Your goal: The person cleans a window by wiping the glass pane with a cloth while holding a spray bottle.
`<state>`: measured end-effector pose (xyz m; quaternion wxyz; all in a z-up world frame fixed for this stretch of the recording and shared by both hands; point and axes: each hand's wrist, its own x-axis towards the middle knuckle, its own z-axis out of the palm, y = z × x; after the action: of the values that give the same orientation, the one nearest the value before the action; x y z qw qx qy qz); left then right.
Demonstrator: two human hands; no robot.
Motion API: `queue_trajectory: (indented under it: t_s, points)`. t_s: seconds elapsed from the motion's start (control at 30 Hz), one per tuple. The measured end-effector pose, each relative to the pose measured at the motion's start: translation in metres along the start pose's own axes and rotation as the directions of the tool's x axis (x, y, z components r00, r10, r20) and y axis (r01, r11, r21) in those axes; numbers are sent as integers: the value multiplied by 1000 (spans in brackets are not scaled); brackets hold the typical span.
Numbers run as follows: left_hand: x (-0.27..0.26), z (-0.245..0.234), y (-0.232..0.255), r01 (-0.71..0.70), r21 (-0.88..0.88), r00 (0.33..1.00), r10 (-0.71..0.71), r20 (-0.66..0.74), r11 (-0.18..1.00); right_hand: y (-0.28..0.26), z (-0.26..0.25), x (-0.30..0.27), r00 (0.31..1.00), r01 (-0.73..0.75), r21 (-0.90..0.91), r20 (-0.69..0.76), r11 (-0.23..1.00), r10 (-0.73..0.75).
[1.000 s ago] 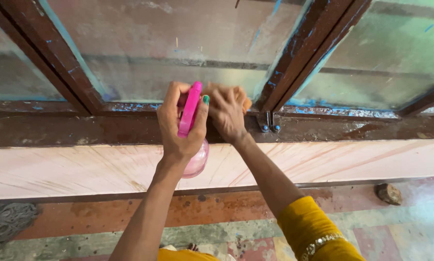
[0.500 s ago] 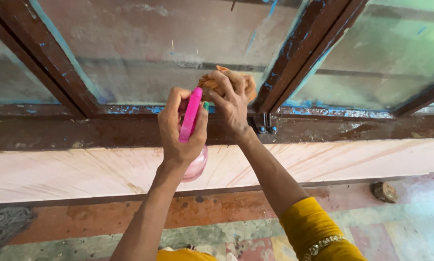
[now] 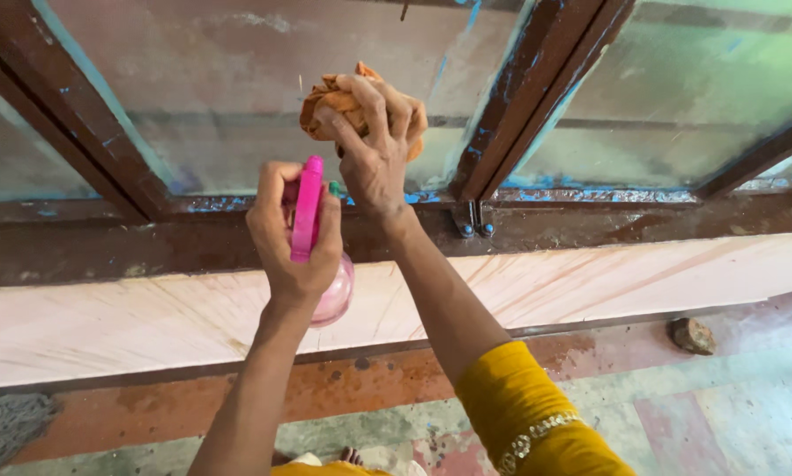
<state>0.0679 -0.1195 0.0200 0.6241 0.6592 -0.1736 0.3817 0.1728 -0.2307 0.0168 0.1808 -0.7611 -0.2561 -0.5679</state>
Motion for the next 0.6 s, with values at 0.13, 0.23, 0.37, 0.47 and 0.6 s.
queue_trajectory:
  t_s: [0.13,0.23,0.37,0.47,0.6]
  points:
    - [2,-6,3,-5,33,1000,5,-7,999,-24,-9,-15,989,-91,61,118,994,83]
    - [4,-10,5,-27,46,1000,28,-3,999,-36,-24,-11,979,-108,185,191,977,72]
    - [5,-15,6,14,71,1000,-14,1,997,-35,-26,5,971,-103,158,232,982,65]
    - [7,-15,5,-64,62,998,65,-15,996,-25,1,29,997,-14,41,75,999,11]
    - [10,-15,3,10,77,999,-8,-33,997,-29,15,24,997,-77,92,-3,993,78]
